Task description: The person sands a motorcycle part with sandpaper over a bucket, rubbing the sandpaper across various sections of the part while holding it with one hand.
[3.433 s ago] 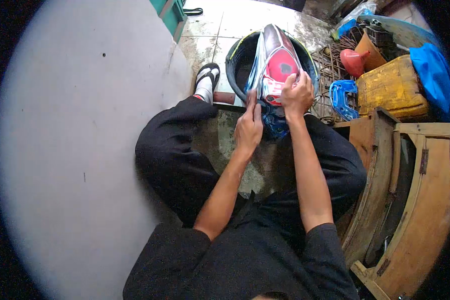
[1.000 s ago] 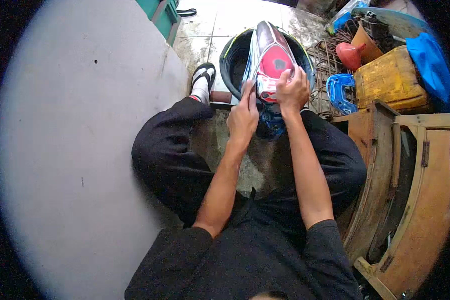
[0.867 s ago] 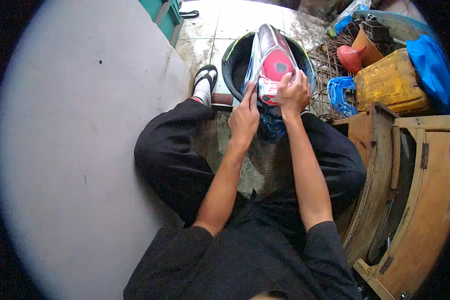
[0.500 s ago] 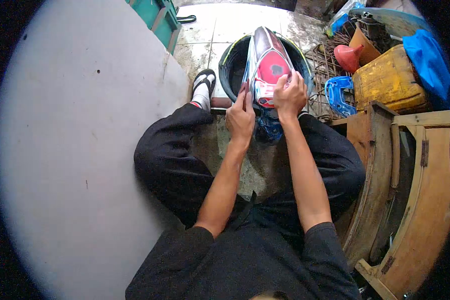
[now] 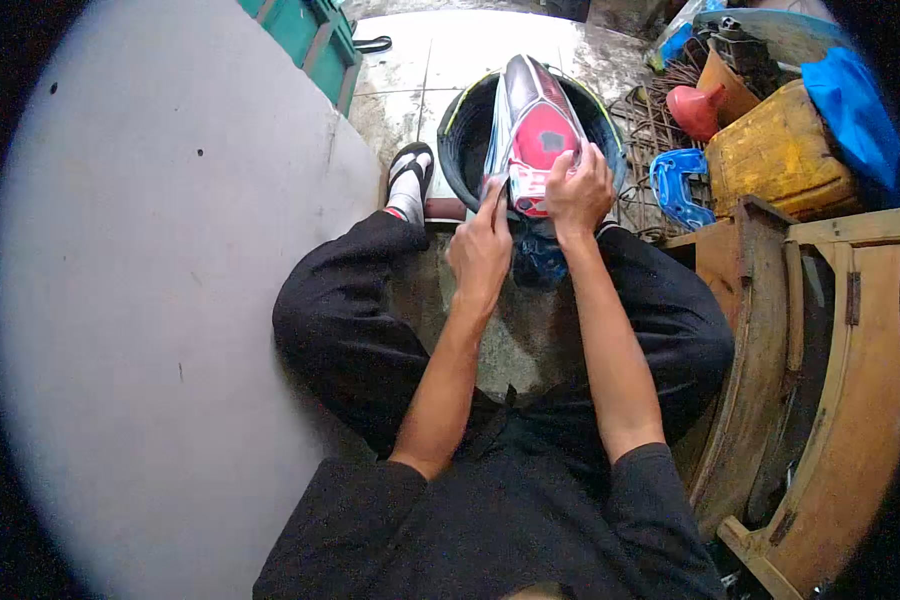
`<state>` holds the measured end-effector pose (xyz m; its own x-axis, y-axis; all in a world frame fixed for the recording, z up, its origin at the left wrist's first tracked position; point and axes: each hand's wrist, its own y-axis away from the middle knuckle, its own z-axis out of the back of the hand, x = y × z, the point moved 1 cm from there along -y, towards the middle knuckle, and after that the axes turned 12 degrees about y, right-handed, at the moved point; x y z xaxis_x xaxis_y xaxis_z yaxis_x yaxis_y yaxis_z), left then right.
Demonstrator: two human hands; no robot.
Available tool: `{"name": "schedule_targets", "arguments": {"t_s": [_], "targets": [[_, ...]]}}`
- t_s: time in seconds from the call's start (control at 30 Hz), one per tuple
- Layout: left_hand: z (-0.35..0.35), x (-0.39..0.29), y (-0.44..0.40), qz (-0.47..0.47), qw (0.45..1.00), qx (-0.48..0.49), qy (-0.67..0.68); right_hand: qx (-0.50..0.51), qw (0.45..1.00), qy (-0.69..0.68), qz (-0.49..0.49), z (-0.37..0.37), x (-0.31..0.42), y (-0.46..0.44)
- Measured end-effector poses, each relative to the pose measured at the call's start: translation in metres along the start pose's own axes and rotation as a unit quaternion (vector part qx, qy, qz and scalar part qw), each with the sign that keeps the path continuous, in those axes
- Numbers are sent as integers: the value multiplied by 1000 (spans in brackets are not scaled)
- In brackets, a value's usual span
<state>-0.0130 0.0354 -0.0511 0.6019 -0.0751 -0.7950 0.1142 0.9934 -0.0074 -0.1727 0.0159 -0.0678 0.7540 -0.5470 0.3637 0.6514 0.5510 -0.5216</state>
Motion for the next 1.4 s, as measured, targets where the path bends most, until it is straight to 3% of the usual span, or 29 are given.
{"name": "schedule_targets", "arguments": {"t_s": [0.1,0.17,0.37,0.43,0.5,0.7,0.9,1.1,1.27,1.4], "targets": [[1,7,8,42,998,34,28,27,1000,5,-9,2,0,-1],[-1,5,6,-7,1000,9,-20,26,1000,13,-5,1,0,0],[1,-6,-7,-20,998,14,-59,6,1000,4,0,-2,-1,2],[9,-7,3,44,997,58,-38,3,1000,13,4,-2,-2,3],[10,-8,7,43,997,60,-23,10,1000,13,-6,-2,-1,1],[-2,-5,-23,-8,998,34,-44,0,1000,0,3,-3,-1,1],[11,-7,-8,17,998,55,-27,-2,1000,3,1,1,0,1],[-1,-6,-36,-40,997,44,-47,-4,1000,13,-1,-4,-1,2],[10,3,-10,-9,999,44,-17,1,1000,15,-5,0,0,3],[-2,4,-23,-36,999,35,-19,-3,1000,12,-1,-2,0,1]]}}
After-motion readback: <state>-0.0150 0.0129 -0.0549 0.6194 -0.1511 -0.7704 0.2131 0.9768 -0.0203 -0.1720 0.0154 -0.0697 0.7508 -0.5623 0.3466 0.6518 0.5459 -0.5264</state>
